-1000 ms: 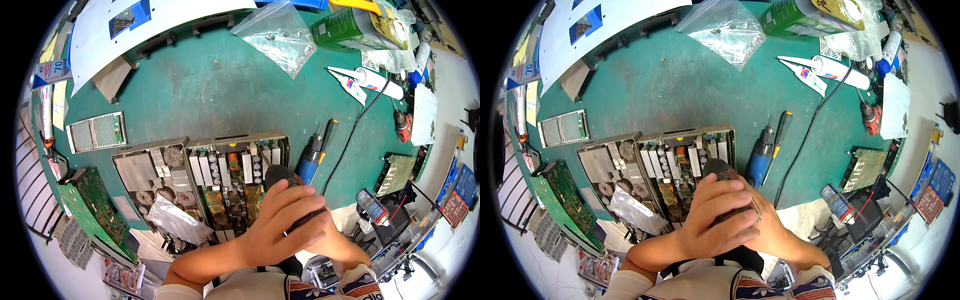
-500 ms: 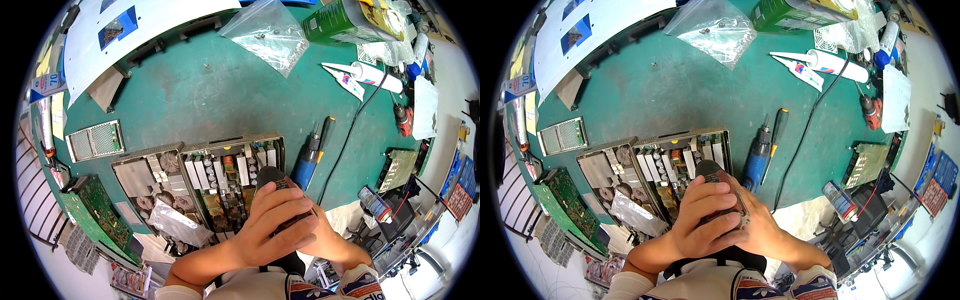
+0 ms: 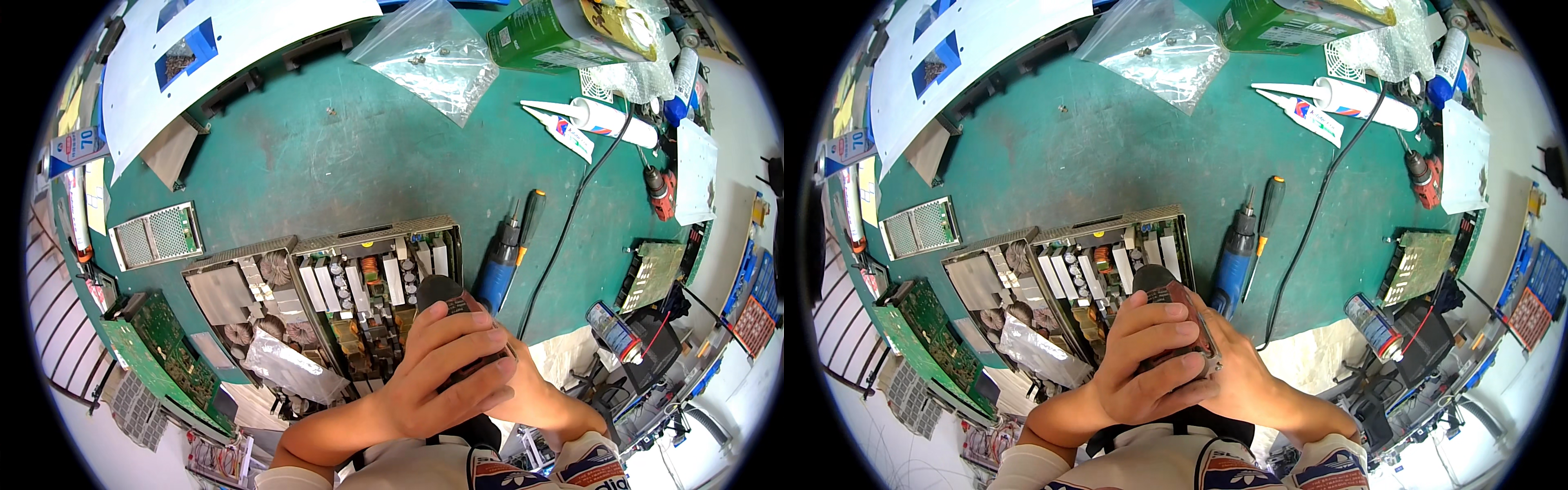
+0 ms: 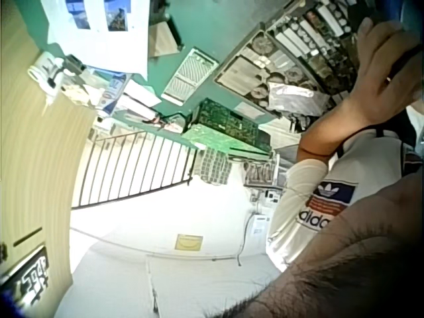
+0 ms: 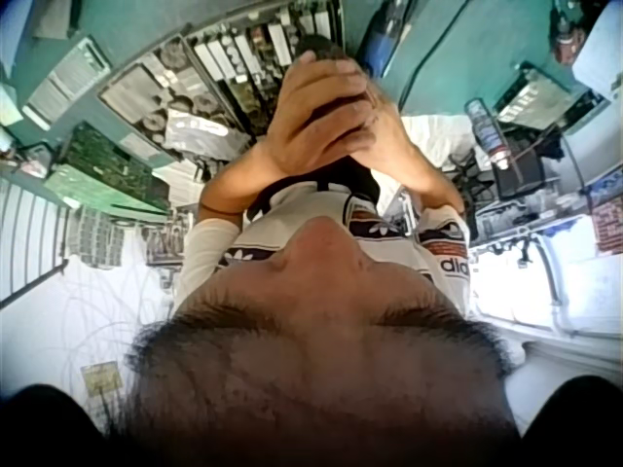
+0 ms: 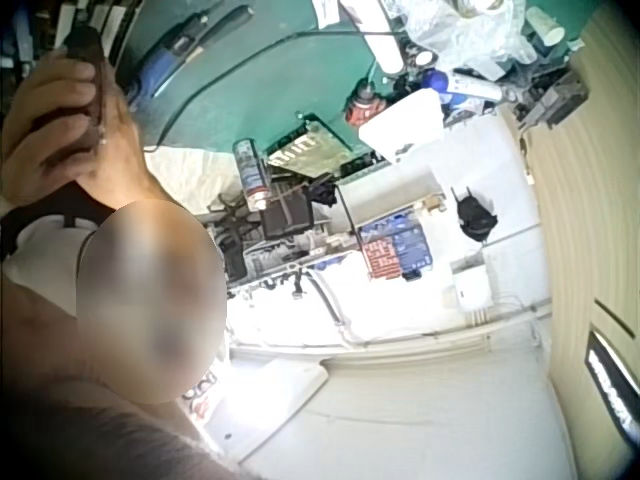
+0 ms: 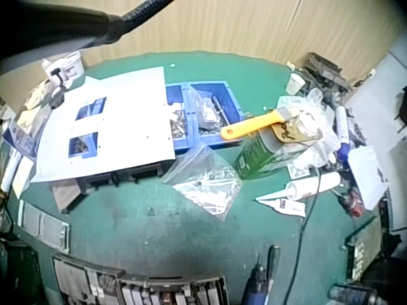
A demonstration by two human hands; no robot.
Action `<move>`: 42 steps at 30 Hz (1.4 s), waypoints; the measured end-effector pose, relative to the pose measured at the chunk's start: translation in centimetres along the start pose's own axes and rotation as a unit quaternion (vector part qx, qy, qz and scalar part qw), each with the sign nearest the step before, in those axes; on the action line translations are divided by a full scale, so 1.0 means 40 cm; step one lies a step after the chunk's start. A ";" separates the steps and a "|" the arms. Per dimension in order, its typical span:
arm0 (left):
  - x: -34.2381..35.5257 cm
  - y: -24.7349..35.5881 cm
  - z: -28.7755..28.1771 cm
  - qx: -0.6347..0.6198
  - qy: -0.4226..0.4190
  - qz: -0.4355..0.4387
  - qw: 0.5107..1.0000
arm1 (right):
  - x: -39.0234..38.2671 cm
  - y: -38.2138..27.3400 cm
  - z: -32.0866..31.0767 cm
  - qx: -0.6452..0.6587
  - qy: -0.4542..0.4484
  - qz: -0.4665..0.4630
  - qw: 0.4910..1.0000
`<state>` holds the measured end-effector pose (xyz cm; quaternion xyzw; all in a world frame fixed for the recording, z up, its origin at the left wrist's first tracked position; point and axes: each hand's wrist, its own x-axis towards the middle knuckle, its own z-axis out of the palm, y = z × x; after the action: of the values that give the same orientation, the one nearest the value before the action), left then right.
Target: The person uses a power drill to loosen screws on an electronic component and then uses a manual screwdriver to manipulate parts of the internal assembly.
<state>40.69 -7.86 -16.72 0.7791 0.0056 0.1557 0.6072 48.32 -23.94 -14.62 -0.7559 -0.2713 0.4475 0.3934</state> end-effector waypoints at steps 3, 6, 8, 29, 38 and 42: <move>0.000 0.002 0.001 -0.003 0.001 -0.002 1.000 | -0.003 -0.002 0.001 0.018 0.003 0.011 1.000; 0.002 0.004 -0.002 -0.004 -0.001 -0.002 1.000 | -0.002 -0.002 0.002 0.005 0.000 0.012 1.000; 0.002 0.001 -0.003 -0.003 -0.003 -0.003 1.000 | 0.000 -0.002 -0.002 -0.016 -0.002 0.000 1.000; 0.007 0.000 -0.005 -0.016 0.026 0.003 1.000 | 0.001 -0.015 0.001 0.012 0.001 0.040 0.999; 0.012 0.001 -0.005 -0.025 0.041 -0.004 0.999 | 0.008 -0.014 0.001 -0.025 -0.013 0.022 0.999; 0.006 -0.017 -0.025 -0.007 -0.003 0.005 1.000 | 0.009 -0.022 0.006 -0.014 -0.020 0.024 0.999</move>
<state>40.80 -6.67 -17.09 0.7756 -0.0012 0.1559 0.6116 48.22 -23.08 -14.12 -0.7587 -0.2669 0.4680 0.3662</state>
